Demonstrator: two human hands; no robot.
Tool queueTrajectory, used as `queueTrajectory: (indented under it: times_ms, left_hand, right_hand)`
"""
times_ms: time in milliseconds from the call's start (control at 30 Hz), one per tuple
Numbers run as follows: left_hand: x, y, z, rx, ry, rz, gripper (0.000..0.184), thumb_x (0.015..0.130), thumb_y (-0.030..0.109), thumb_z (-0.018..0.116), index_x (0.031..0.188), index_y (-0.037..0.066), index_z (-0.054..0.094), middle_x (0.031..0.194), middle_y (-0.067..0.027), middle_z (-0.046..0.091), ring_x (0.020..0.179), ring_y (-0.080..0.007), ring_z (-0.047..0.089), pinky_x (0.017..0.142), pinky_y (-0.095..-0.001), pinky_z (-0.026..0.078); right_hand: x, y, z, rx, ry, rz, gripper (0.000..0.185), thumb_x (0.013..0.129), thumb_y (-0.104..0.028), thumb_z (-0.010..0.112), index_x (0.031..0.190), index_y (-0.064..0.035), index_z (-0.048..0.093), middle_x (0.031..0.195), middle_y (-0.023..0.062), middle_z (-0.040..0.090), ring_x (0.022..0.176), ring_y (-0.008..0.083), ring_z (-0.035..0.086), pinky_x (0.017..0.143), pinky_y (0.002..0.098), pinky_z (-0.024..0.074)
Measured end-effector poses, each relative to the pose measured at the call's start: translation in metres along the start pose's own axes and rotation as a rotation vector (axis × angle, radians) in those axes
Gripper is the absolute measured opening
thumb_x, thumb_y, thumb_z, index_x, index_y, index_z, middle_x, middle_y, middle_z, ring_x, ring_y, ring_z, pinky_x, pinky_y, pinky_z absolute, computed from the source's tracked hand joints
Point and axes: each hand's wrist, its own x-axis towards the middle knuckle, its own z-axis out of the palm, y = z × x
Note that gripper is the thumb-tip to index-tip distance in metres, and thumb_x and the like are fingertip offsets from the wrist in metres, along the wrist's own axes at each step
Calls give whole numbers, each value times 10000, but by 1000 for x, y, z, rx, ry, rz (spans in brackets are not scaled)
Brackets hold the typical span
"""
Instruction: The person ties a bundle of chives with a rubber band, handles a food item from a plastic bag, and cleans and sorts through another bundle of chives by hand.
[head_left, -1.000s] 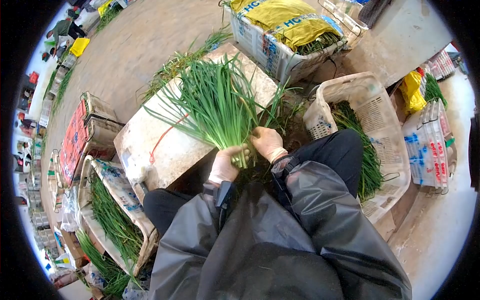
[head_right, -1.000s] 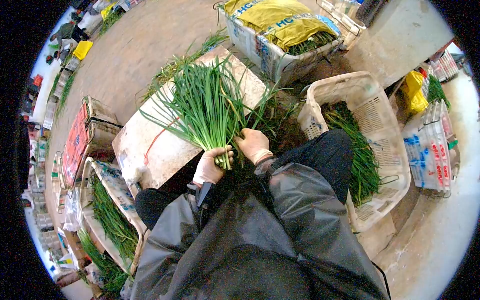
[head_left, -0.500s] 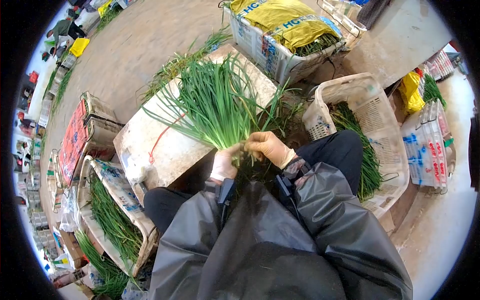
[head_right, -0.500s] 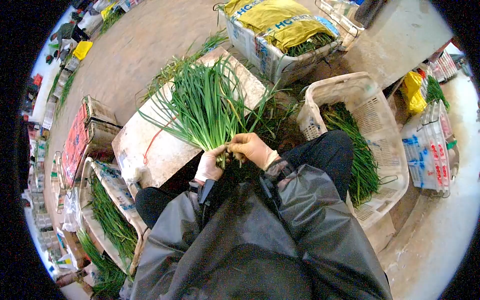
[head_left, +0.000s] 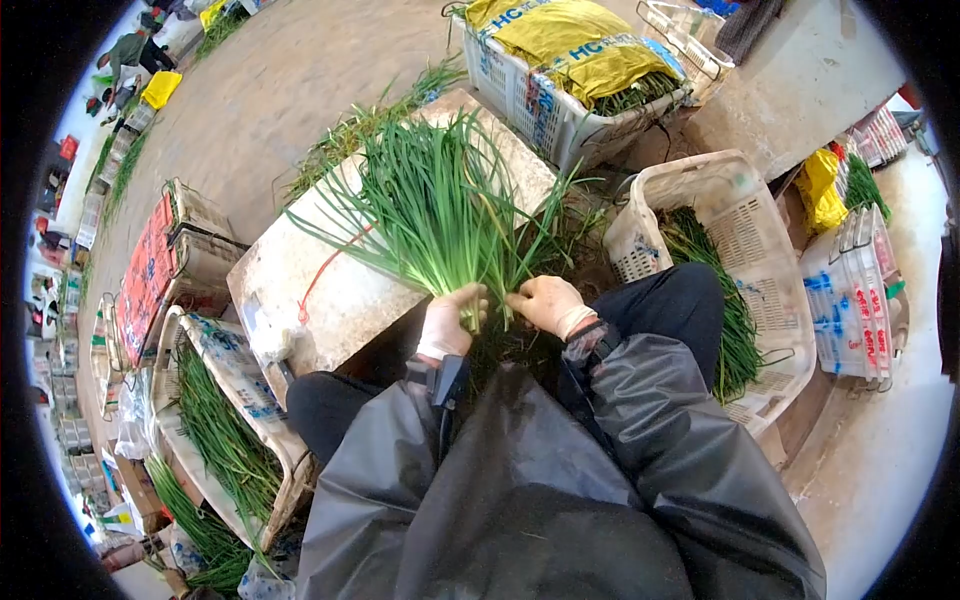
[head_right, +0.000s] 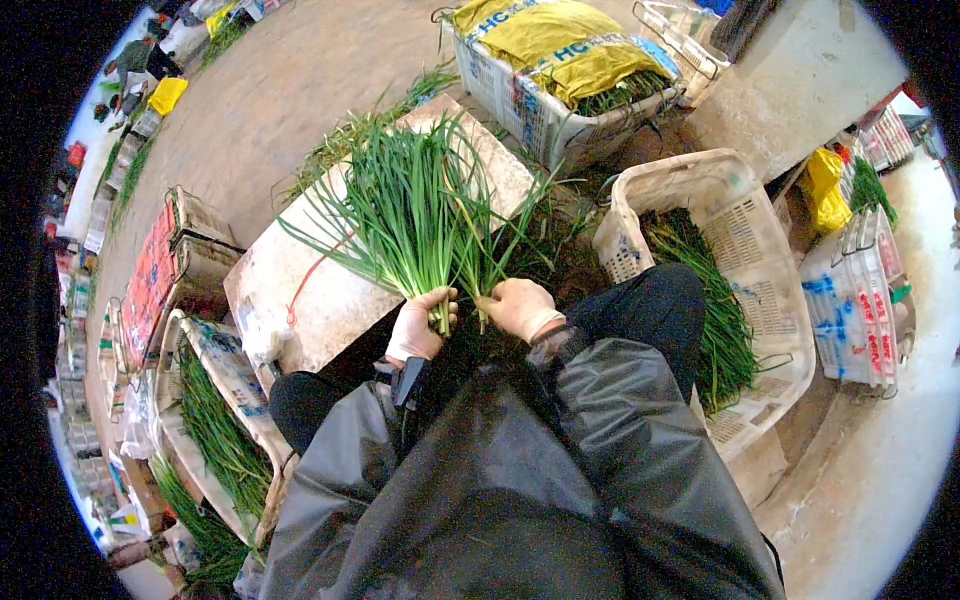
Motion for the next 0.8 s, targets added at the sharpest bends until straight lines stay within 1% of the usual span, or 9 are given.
queueTrajectory:
  times_ms: [100,167,233,300,333,433,567,600,800]
  left_hand:
    - [4,0,-5,-30,-62,-31,160,960,127,671,1062,5,683,920,-70,727,706,-172,646,619,-300,541]
    - [4,2,-4,-52,-88,-38,155,958,120,669,1060,4,683,922,-71,727,705,-174,643,618,-297,539]
    - [-1,6,-5,-57,-76,-26,154,957,116,669,1060,2,684,921,-71,726,704,-175,640,614,-296,537]
    - [-3,8,-2,-41,-39,1,158,956,117,668,1061,-1,687,919,-70,724,702,-177,637,608,-295,535]
    - [-3,10,-2,-48,-39,-3,153,939,104,689,1049,-3,697,905,-67,721,700,-180,639,599,-293,529]
    - [-1,9,1,-26,24,63,151,917,87,716,1036,-6,706,889,-65,719,698,-183,642,595,-290,522]
    - [0,-1,3,35,67,124,150,889,57,736,1022,-11,716,871,-68,720,694,-182,649,601,-295,521]
    - [2,-6,3,28,53,129,129,878,42,743,997,-3,720,865,-62,720,691,-179,653,606,-299,526]
    - [0,-17,5,-67,-102,130,245,893,19,728,1136,23,693,973,-54,739,785,-189,699,684,-318,566]
  right_hand:
    - [19,8,22,76,27,21,479,892,-521,642,1003,-76,778,995,209,739,989,398,702,894,480,555]
    - [23,11,36,157,17,25,388,836,-412,697,1015,-76,773,999,206,739,989,408,696,897,482,555]
    - [23,7,36,264,33,15,363,799,-322,732,1001,-21,755,975,210,744,927,362,722,849,433,563]
    - [20,11,30,645,9,-25,333,803,-249,757,978,32,730,905,164,748,828,254,709,785,366,549]
    - [13,7,21,848,62,-114,287,814,-178,781,968,53,712,867,97,725,798,153,645,747,311,518]
    - [12,8,9,1160,110,-209,257,839,-174,800,921,38,680,823,40,695,814,119,620,753,295,513]
    - [6,4,14,345,315,-71,251,847,-239,732,983,-34,683,830,136,720,793,286,706,753,385,549]
    - [2,-1,17,398,299,-65,260,842,-283,701,997,-74,693,869,174,714,843,365,701,772,435,556]
    - [-10,-20,28,254,340,-185,256,851,-316,727,1004,-122,662,861,166,718,847,398,698,759,488,552]
